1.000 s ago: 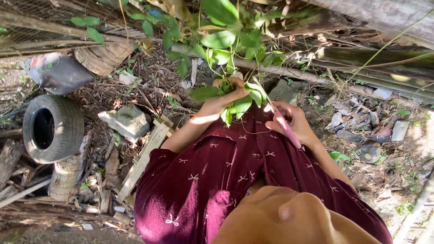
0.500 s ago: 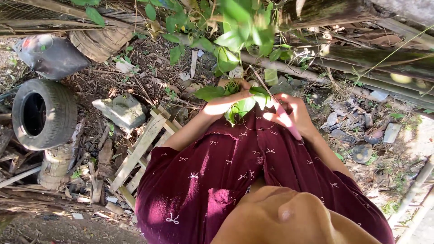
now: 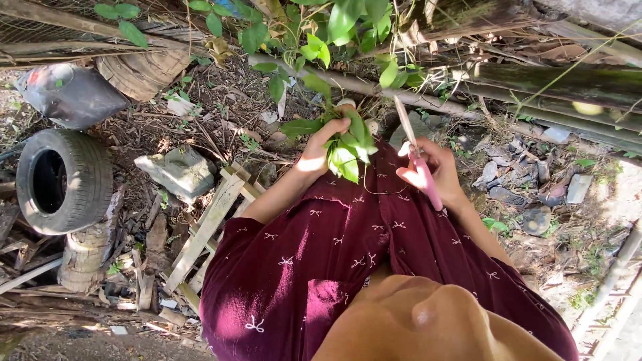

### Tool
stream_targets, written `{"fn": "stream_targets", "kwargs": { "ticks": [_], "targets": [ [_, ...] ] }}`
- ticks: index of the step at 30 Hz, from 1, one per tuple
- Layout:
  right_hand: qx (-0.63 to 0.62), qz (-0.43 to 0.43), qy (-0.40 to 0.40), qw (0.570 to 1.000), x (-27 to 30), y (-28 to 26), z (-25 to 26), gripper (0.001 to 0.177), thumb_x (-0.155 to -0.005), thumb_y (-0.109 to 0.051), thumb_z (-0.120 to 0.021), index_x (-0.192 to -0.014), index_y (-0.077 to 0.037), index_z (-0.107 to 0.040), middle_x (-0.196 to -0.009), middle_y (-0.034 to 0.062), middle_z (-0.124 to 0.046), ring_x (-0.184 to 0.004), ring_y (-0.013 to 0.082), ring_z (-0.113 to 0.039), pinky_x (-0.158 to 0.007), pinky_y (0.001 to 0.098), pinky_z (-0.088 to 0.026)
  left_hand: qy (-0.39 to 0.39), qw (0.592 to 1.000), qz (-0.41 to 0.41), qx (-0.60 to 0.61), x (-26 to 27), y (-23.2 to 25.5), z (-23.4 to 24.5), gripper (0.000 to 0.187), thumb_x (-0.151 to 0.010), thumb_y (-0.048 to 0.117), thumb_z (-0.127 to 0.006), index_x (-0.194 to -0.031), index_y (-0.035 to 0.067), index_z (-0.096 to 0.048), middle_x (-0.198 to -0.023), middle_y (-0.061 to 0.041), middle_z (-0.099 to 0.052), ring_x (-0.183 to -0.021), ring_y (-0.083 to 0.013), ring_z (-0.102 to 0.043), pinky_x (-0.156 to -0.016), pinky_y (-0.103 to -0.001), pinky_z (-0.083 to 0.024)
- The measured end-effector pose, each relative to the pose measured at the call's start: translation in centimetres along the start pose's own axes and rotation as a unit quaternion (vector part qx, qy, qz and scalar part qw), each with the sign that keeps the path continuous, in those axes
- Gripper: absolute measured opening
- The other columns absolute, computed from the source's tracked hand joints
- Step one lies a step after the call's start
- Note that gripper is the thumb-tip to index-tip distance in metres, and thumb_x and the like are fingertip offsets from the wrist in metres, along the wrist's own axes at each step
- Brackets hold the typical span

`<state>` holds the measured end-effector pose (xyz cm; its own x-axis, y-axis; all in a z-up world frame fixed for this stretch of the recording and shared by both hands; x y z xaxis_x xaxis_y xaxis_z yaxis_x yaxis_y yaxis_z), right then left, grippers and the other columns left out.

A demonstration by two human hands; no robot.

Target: The recorder uses scissors to trim leaves from a vine growing on a fence.

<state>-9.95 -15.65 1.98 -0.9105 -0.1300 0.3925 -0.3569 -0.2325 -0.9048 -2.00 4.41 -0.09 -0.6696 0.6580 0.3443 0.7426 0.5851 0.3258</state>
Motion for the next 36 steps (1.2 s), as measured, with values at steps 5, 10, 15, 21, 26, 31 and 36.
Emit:
{"fn": "stream_targets", "kwargs": {
  "ticks": [5, 10, 15, 21, 26, 31, 36],
  "targets": [
    [-0.075, 0.043, 0.032, 0.996, 0.6, -1.7, 0.1, 0.032, -0.084, -0.002, -0.081, -0.111, -0.004, -0.065, -0.079, -0.0069, -0.055, -0.065, 0.0003, -0.052, -0.058, 0.0192, -0.039, 0.105, 0.977, -0.047, -0.178, -0.8, 1.1, 2.2, 0.030, -0.107, 0.029, -0.062, -0.098, 0.001, -0.068, -0.090, -0.009, -0.068, -0.081, -0.0166, -0.064, -0.077, -0.030, -0.050],
    [-0.080, 0.024, 0.041, 0.996, 0.9, -1.4, 0.2, 0.032, -0.085, -0.002, -0.081, -0.112, -0.004, -0.065, -0.078, -0.0065, -0.052, -0.066, 0.0004, -0.048, -0.060, 0.0191, -0.036, 0.074, 0.956, -0.091, -0.269, -0.7, 4.3, -1.8, 0.036, -0.110, 0.031, -0.054, -0.095, 0.002, -0.069, -0.087, -0.007, -0.071, -0.079, -0.0144, -0.065, -0.076, -0.029, -0.052],
    [-0.083, 0.042, 0.049, 0.994, 1.2, -1.8, 0.1, 0.032, -0.086, -0.001, -0.081, -0.113, -0.003, -0.064, -0.081, -0.0065, -0.052, -0.068, 0.0003, -0.048, -0.061, 0.0187, -0.037, 0.132, 0.939, -0.182, -0.261, -2.2, 5.4, -2.2, 0.033, -0.109, 0.020, -0.061, -0.133, -0.001, -0.063, -0.113, -0.004, -0.063, -0.101, -0.0100, -0.058, -0.090, -0.027, -0.048],
    [-0.082, 0.026, 0.059, 0.995, 1.9, -1.8, -0.1, 0.030, -0.086, 0.001, -0.079, -0.112, -0.002, -0.063, -0.069, -0.0061, -0.055, -0.061, -0.0003, -0.048, -0.056, 0.0184, -0.036, 0.098, 0.903, -0.242, -0.341, -5.2, 6.3, -4.5, 0.039, -0.110, 0.022, -0.053, -0.144, 0.003, -0.059, -0.139, -0.002, -0.066, -0.119, -0.0100, -0.063, -0.105, -0.027, -0.047],
    [-0.081, 0.027, 0.075, 0.994, 2.5, -2.1, -0.2, 0.032, -0.085, 0.002, -0.080, -0.112, -0.001, -0.063, -0.069, -0.0049, -0.057, -0.060, -0.0002, -0.049, -0.056, 0.0179, -0.036, 0.173, 0.945, -0.060, -0.270, -9.7, -0.3, 6.2, 0.046, -0.106, 0.029, -0.069, -0.139, -0.003, -0.064, -0.106, -0.004, -0.062, -0.085, -0.0112, -0.049, -0.074, -0.027, -0.039],
    [-0.094, 0.027, 0.080, 0.992, 3.0, -1.6, -0.1, 0.033, -0.086, 0.002, -0.079, -0.113, -0.001, -0.062, -0.071, -0.0045, -0.058, -0.061, -0.0005, -0.050, -0.056, 0.0176, -0.037, 0.138, 0.947, 0.019, -0.288, -8.9, -1.3, 5.1, 0.055, -0.102, 0.033, -0.070, -0.140, -0.006, -0.069, -0.119, -0.008, -0.071, -0.091, -0.0144, -0.053, -0.079, -0.028, -0.041],
    [-0.085, 0.027, 0.075, 0.993, 2.9, -1.8, 0.2, 0.031, -0.087, 0.002, -0.078, -0.114, -0.001, -0.063, -0.071, -0.0042, -0.056, -0.062, 0.0001, -0.048, -0.057, 0.0181, -0.036, -0.018, 0.949, -0.142, -0.280, -7.2, 4.9, -5.5, 0.066, -0.097, 0.015, -0.065, -0.158, 0.001, -0.044, -0.160, -0.005, -0.050, -0.145, -0.0198, -0.050, -0.126, -0.034, -0.037]
  ]
}}
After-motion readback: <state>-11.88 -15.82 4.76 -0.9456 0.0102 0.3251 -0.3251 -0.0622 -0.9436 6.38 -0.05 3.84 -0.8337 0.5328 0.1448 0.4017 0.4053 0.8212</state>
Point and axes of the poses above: each hand's wrist, its own x-axis away from the middle knuckle, its own z-axis out of the back of the hand, y = z × x, the point moved 8 cm from there along -x, towards the middle knuckle
